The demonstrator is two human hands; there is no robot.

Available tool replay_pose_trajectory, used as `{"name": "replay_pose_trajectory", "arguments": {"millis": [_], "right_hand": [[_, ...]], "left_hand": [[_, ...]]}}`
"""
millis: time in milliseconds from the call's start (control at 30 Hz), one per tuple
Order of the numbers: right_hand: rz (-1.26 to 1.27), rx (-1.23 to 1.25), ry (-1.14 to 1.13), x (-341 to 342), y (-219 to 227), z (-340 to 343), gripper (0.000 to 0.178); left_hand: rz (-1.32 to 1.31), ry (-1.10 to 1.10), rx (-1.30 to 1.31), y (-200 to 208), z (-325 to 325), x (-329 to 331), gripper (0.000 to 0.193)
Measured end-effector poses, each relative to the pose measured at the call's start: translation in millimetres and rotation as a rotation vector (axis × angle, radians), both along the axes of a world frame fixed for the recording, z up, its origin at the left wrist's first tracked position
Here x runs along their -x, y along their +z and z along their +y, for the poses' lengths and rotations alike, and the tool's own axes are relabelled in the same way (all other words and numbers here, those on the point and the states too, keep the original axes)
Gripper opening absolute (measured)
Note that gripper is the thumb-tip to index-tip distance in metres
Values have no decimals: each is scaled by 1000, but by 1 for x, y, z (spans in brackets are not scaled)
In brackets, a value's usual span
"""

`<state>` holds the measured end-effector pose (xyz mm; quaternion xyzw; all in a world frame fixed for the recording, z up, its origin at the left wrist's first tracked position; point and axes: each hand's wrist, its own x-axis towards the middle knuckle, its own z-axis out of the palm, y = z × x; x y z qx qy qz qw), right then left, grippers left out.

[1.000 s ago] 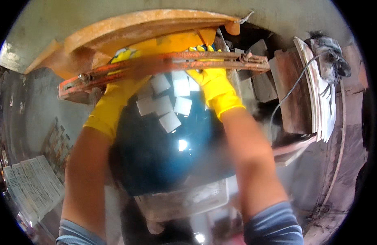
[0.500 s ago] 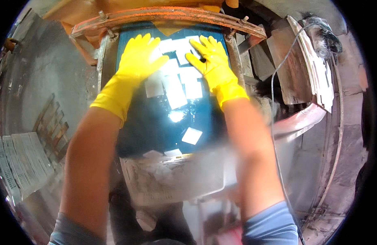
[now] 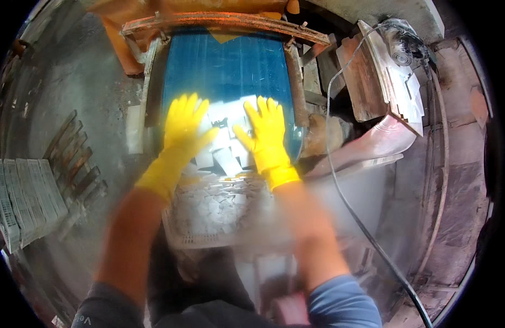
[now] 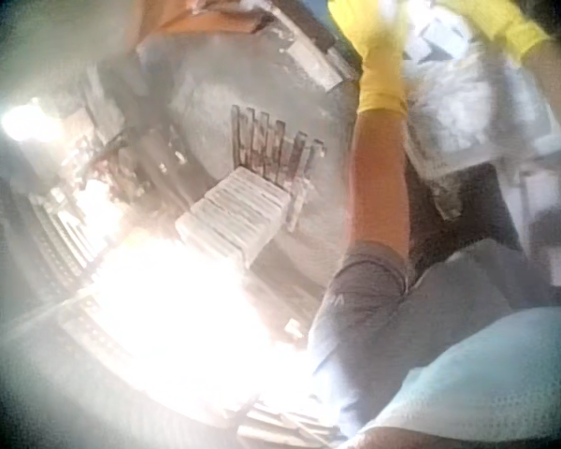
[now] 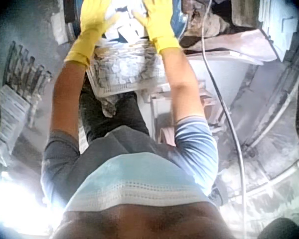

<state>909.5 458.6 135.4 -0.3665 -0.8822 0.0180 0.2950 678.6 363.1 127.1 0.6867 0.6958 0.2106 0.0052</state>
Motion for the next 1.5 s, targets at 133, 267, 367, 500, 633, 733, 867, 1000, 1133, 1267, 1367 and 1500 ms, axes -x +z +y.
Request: {"name": "replay_pose_trajectory", "arguments": {"millis": [133,267,367,500,633,733,867,1000,1133,1267,1367,1500], "right_hand": [[29,35,-7,-6,-18,-33,65],[-29,118,-54,-19,-21,-65,75],[-48,168,-81,-32,-34,-92,78],[-59,279,-91,-39,-65,-122,78],[-33,607,74,-77,-128,-177,75],[-302,665,141,-104,-130,-225,68],[-151,755,84,-142,-170,-265,65],[167,1093,-361,-156,-139,-229,60],[561,1285,-692,-159,-110,-155,53],[422,1388,-620,-153,-138,-93,38],[-35,1484,-497,-153,-180,-64,69],[239,1198,-564,-183,-227,-107,60]], "left_hand": [[-73,14,-29,-12,-40,-17,77],[-104,-7,12,-24,-67,-36,87],[-148,-25,63,-34,-82,-51,91],[-115,32,140,-49,-90,-58,94],[-191,-52,251,-67,-127,-71,90],[-121,-135,359,-77,-168,-71,82],[-262,-234,440,-76,-211,-60,74],[-441,76,459,-104,-234,-36,65],[-1090,520,409,-122,-194,-29,51],[-1229,481,476,-161,-150,-18,36],[-1212,612,547,-178,-146,-27,35],[-879,667,588,-175,-162,-43,43]]}}
